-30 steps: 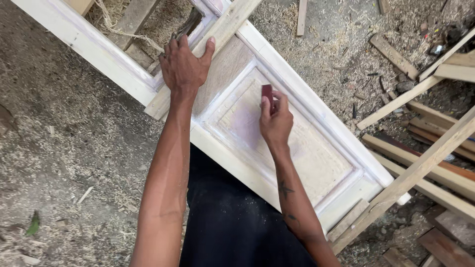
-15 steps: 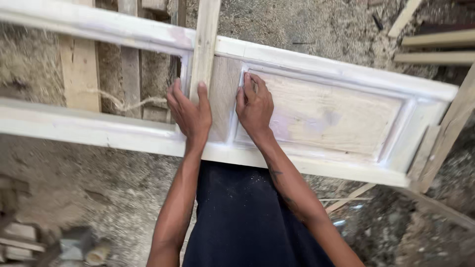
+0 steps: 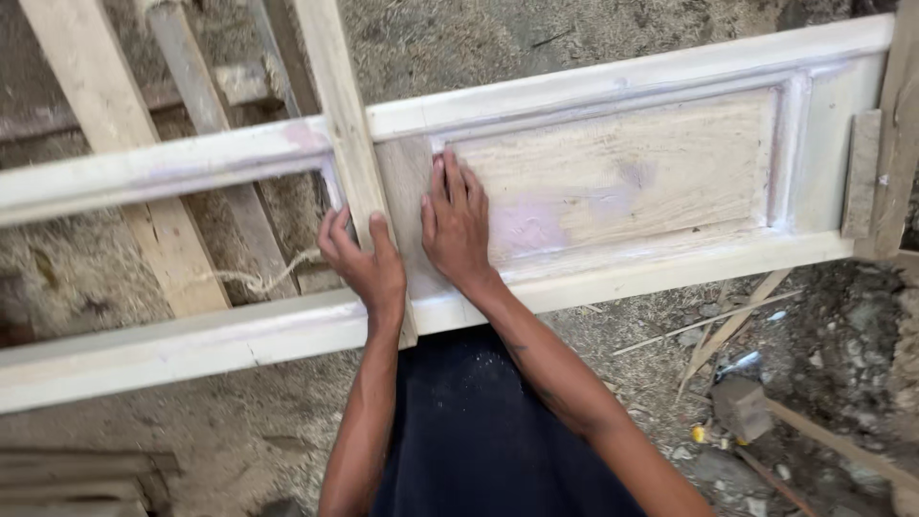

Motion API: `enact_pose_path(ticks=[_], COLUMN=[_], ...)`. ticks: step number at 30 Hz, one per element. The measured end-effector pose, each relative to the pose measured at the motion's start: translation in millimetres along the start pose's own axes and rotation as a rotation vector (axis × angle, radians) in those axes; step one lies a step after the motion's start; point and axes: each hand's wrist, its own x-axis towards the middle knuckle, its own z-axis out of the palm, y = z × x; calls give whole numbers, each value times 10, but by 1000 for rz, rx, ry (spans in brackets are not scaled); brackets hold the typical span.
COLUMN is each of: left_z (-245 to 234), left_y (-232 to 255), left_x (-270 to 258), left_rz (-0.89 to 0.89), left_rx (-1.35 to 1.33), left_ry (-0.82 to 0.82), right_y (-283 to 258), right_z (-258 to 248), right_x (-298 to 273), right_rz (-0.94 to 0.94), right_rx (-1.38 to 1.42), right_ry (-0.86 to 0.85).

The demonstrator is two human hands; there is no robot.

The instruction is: The person sands the surface of a wooden door frame using a sanding block. They move the block back and forth along the edges and flat surfaces to smooth the wood.

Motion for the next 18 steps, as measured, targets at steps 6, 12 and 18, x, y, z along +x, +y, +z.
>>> enact_pose_path(ticks=[6,12,18], left_z=[-121,302,485], left_y=[176,544,310], left_x=[526,1916,1818], left_rz=[360,580,857], left_rx=[-32,169,262], left_ry=[37,-328,-165], right_y=[27,42,99], right_z=[59,-15,30], right_x=[-4,-39,96], right_rz=[41,79,75], right_rx=[-152,-164,-107], right_ry=[-33,-107,-43])
